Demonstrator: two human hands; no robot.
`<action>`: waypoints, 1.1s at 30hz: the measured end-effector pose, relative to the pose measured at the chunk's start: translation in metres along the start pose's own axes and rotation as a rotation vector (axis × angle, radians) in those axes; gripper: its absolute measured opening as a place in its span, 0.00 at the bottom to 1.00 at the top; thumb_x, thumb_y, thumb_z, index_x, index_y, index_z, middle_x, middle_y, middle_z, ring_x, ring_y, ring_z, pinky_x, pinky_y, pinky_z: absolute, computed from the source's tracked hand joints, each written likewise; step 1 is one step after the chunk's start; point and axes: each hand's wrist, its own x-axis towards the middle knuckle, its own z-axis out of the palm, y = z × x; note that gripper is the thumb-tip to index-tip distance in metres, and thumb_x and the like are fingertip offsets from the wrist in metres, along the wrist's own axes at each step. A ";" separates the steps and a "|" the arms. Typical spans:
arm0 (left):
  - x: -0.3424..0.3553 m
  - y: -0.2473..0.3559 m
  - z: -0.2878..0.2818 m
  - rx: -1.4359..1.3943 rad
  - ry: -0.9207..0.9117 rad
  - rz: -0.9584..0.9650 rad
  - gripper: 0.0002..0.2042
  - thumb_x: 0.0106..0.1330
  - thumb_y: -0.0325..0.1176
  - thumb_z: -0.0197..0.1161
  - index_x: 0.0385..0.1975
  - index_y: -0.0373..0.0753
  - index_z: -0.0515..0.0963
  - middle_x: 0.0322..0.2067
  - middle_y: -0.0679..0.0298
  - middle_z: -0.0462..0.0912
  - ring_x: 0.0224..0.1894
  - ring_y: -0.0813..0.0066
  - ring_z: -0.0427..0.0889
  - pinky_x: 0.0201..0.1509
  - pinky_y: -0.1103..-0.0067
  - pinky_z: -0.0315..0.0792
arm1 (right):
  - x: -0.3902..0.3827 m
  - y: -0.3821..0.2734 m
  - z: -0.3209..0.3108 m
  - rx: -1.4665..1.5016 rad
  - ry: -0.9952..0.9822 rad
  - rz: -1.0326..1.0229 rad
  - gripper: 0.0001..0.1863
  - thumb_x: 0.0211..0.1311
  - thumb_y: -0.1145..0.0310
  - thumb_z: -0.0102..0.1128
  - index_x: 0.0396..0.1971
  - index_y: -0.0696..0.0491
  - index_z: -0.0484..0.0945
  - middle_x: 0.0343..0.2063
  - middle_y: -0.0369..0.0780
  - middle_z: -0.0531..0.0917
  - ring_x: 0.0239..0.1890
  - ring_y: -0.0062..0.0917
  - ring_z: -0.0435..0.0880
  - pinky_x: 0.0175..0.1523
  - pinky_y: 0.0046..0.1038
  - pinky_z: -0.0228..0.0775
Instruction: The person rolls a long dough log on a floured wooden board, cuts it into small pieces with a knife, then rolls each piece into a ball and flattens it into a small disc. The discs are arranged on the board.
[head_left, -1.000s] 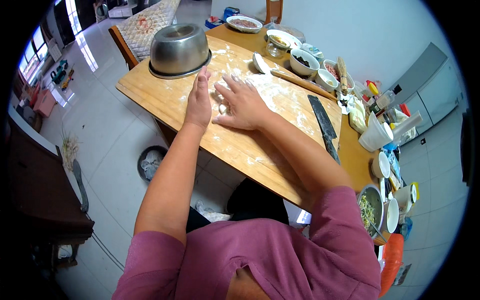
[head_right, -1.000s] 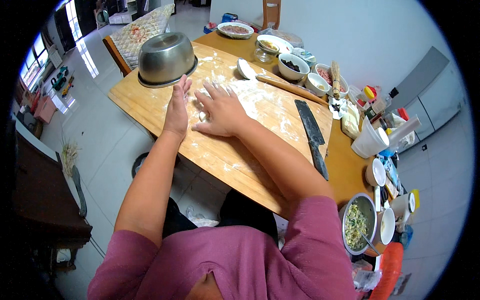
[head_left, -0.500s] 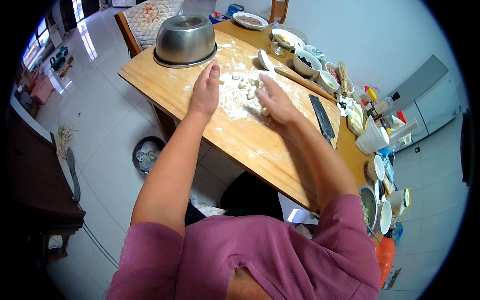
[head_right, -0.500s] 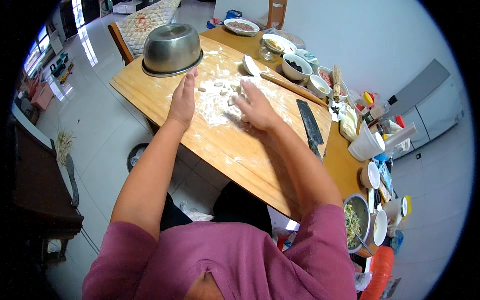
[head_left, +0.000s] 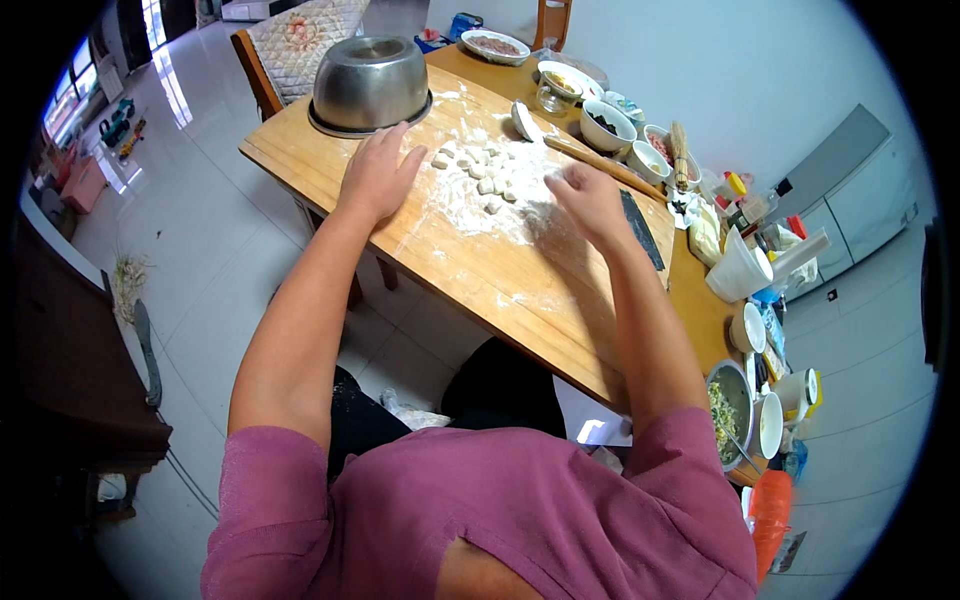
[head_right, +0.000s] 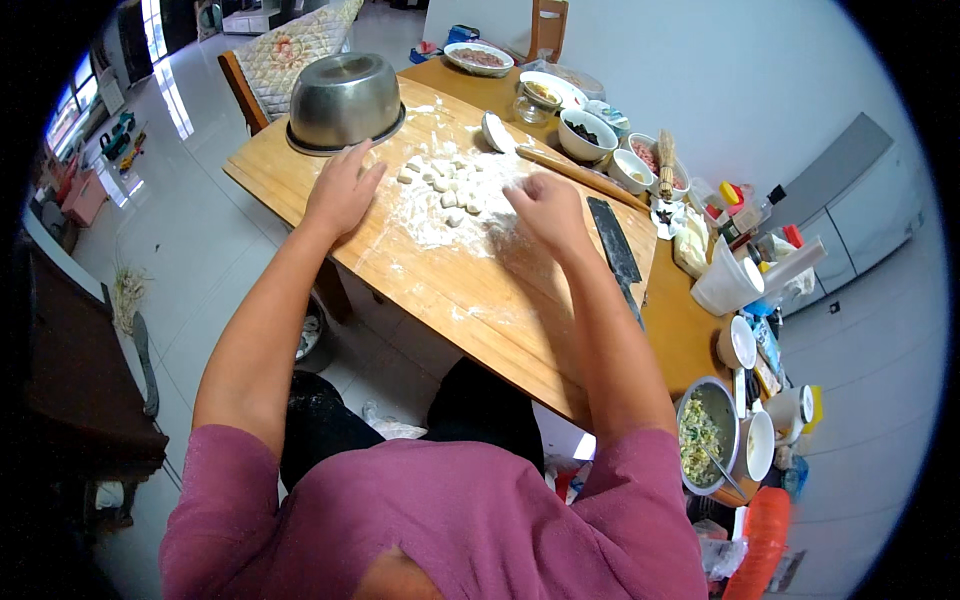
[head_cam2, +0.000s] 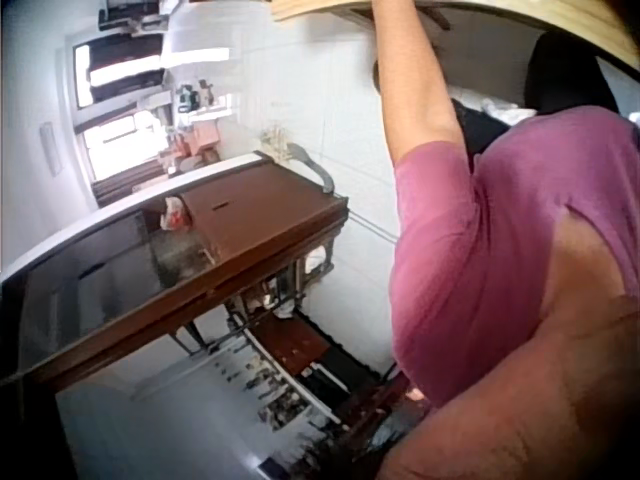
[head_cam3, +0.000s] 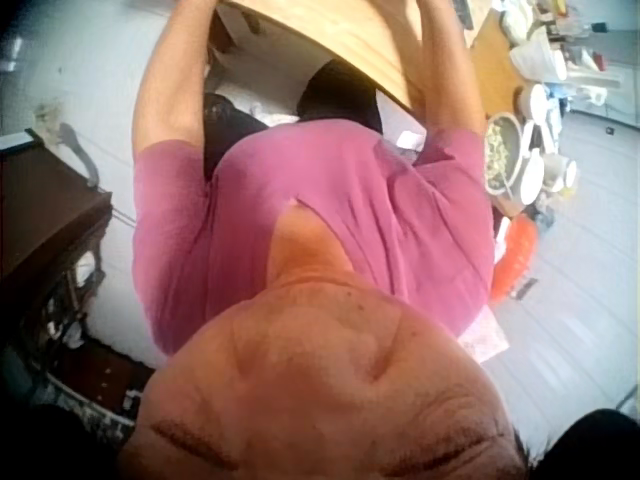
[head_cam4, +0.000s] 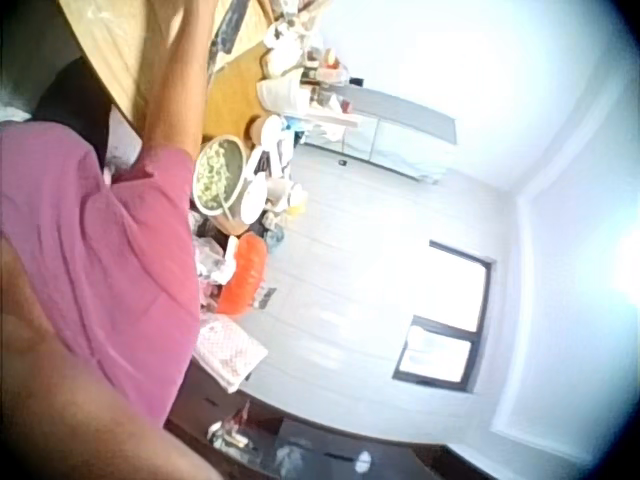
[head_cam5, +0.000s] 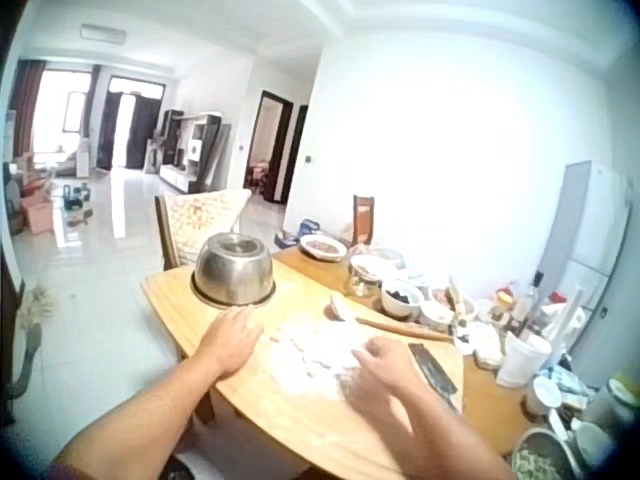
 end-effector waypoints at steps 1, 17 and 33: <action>-0.001 -0.002 0.007 0.007 0.007 -0.056 0.30 0.79 0.49 0.57 0.71 0.32 0.71 0.68 0.42 0.75 0.71 0.45 0.72 0.76 0.62 0.65 | -0.012 0.000 -0.009 -0.024 -0.039 0.060 0.18 0.65 0.57 0.73 0.38 0.60 0.88 0.31 0.46 0.90 0.33 0.34 0.87 0.42 0.33 0.78; 0.000 -0.002 0.007 0.050 -0.017 -0.086 0.21 0.77 0.47 0.57 0.38 0.32 0.86 0.44 0.49 0.85 0.50 0.47 0.82 0.55 0.59 0.74 | -0.015 -0.046 0.057 -0.277 -0.156 -0.204 0.22 0.61 0.52 0.75 0.48 0.51 0.89 0.41 0.47 0.89 0.44 0.44 0.88 0.50 0.42 0.79; -0.008 0.008 -0.001 -0.022 -0.051 -0.135 0.22 0.77 0.48 0.57 0.38 0.32 0.83 0.42 0.50 0.85 0.47 0.48 0.82 0.52 0.61 0.75 | -0.061 -0.002 -0.028 -0.231 -0.272 -0.023 0.19 0.59 0.64 0.78 0.48 0.57 0.89 0.41 0.49 0.89 0.42 0.37 0.88 0.51 0.34 0.80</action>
